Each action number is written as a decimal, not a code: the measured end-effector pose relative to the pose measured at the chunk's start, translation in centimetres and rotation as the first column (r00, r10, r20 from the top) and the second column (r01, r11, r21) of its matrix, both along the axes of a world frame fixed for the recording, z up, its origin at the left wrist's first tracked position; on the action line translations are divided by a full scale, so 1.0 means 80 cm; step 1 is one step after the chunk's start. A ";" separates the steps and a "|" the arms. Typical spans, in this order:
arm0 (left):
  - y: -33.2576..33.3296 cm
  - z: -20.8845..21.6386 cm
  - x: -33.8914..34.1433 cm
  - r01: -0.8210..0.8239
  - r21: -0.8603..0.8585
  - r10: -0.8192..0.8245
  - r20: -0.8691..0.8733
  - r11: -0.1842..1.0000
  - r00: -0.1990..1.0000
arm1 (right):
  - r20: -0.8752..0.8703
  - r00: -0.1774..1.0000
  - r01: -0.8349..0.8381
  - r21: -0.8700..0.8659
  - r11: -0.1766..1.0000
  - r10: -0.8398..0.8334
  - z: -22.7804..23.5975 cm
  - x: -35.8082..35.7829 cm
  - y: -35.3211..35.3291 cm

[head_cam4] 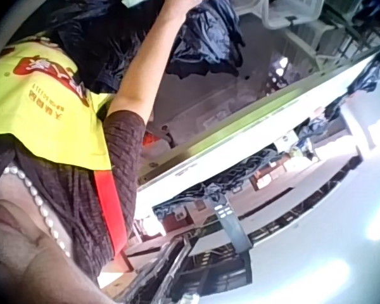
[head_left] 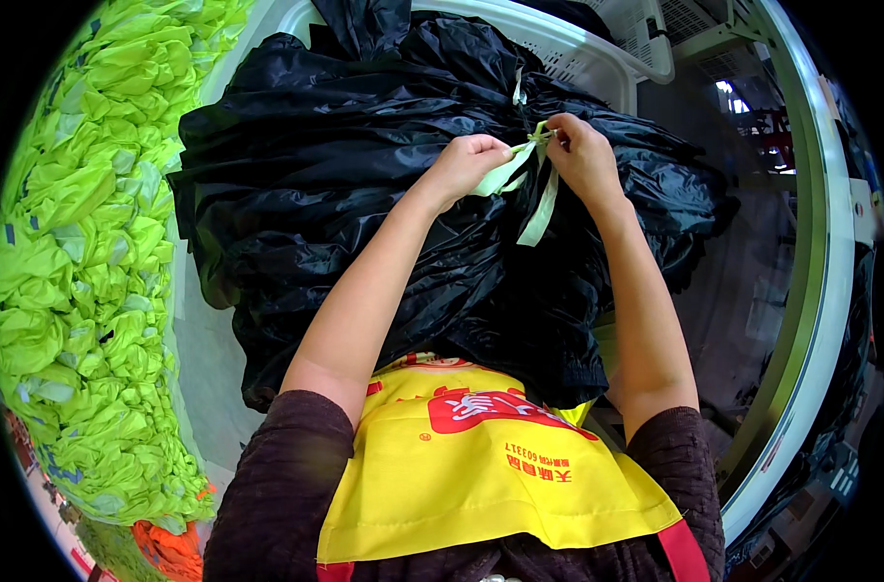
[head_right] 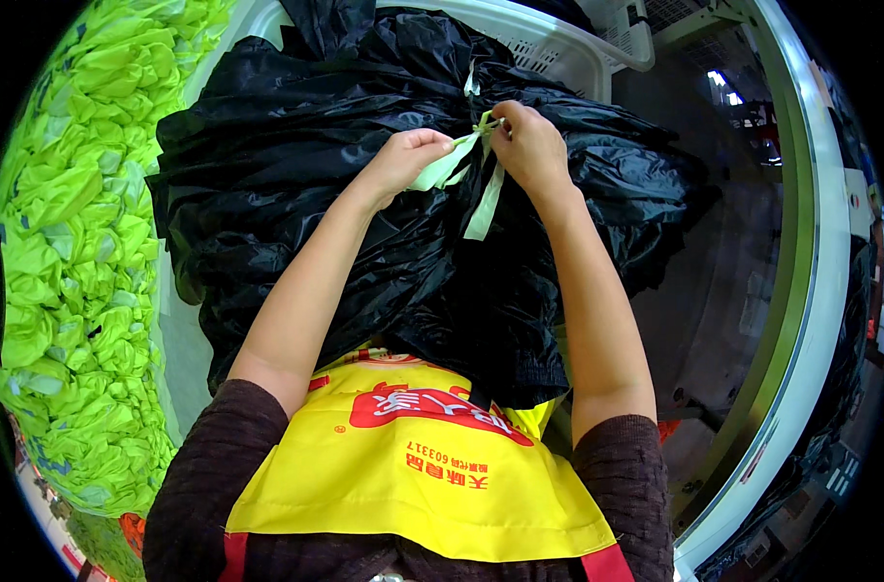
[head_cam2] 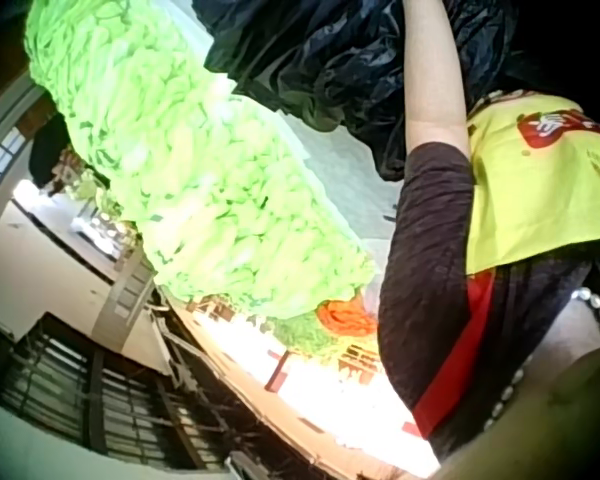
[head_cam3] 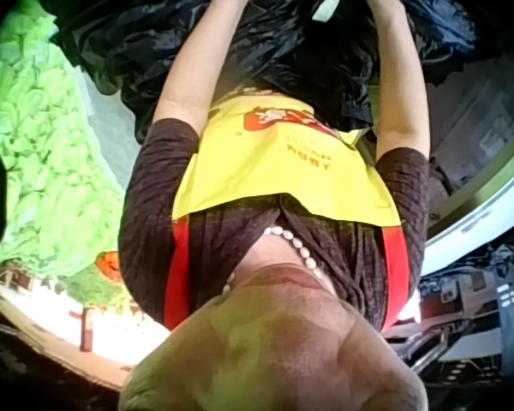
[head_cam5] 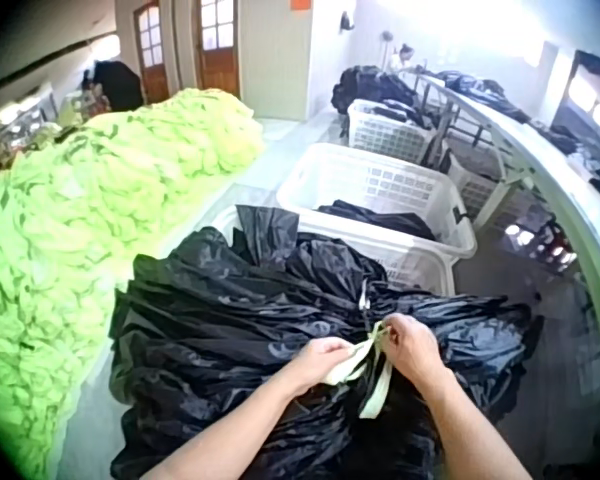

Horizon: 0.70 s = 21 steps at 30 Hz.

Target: The person ties a black plastic bag using a green ribbon. They gather the top of the bag, wrap the ribbon around it, and tie a secure knot.

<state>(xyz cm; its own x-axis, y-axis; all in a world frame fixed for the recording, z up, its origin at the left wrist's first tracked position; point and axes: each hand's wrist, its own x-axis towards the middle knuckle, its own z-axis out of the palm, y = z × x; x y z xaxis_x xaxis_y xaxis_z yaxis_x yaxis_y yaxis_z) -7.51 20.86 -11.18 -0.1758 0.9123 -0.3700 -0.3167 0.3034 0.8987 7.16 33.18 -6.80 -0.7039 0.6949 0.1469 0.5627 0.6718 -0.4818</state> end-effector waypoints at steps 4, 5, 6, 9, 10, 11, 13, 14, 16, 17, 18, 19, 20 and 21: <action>-0.020 0.023 0.002 0.006 0.055 0.015 -0.371 0.998 0.929 | 0.270 0.951 -0.195 0.149 0.969 0.150 0.024 -0.006 -0.005; -0.034 0.030 0.003 0.032 0.145 0.056 -0.559 0.989 0.827 | 0.331 0.928 -0.232 0.149 0.961 0.173 0.027 -0.006 -0.004; -0.037 0.038 -0.005 0.109 0.076 -0.032 -0.663 0.991 0.748 | 0.298 0.936 -0.240 0.154 0.958 0.187 0.025 -0.004 -0.002; -0.038 0.046 -0.027 -0.020 0.165 0.138 -0.745 0.986 0.652 | 0.123 0.984 -0.140 0.101 0.985 0.128 0.020 0.005 0.001; -0.034 0.048 -0.031 -0.063 0.278 0.256 -0.743 0.959 0.619 | 0.059 0.995 -0.089 0.057 0.994 0.086 0.013 0.006 0.000; -0.028 0.059 -0.034 -0.073 0.300 0.287 -0.775 0.951 0.563 | -0.004 0.999 -0.044 0.014 0.999 0.044 0.007 0.005 0.000; -0.011 0.065 -0.039 0.058 0.478 0.465 -0.871 0.876 0.159 | -0.076 0.997 0.015 0.029 0.999 -0.012 0.007 0.005 0.002; -0.005 0.066 -0.037 -0.008 0.439 0.413 -0.839 0.898 0.353 | -0.104 0.994 0.034 0.069 0.997 -0.026 0.009 0.005 -0.001; 0.005 0.065 -0.032 -0.103 0.323 0.300 -0.653 0.941 0.696 | -0.088 0.996 0.036 0.179 0.983 -0.020 0.015 0.006 0.002; 0.006 0.062 -0.031 -0.118 0.281 0.253 -0.511 0.952 0.822 | -0.067 0.998 0.027 0.214 0.976 -0.013 0.018 0.007 0.004; 0.005 0.059 -0.028 -0.123 0.236 0.202 -0.346 0.964 0.916 | -0.045 0.999 0.018 0.249 0.968 -0.007 0.021 0.007 0.007; 0.004 0.054 -0.026 -0.118 0.191 0.151 -0.166 0.974 0.975 | -0.022 1.000 0.007 0.283 0.959 -0.001 0.024 0.006 0.009; -0.001 0.042 -0.023 -0.172 0.256 0.226 -0.197 0.951 0.954 | -0.001 1.000 -0.006 0.312 0.950 0.006 0.029 0.003 0.007; -0.005 0.031 -0.021 -0.208 0.254 0.273 -0.257 0.945 0.927 | -0.010 1.000 -0.005 0.314 0.949 0.009 0.032 0.002 0.003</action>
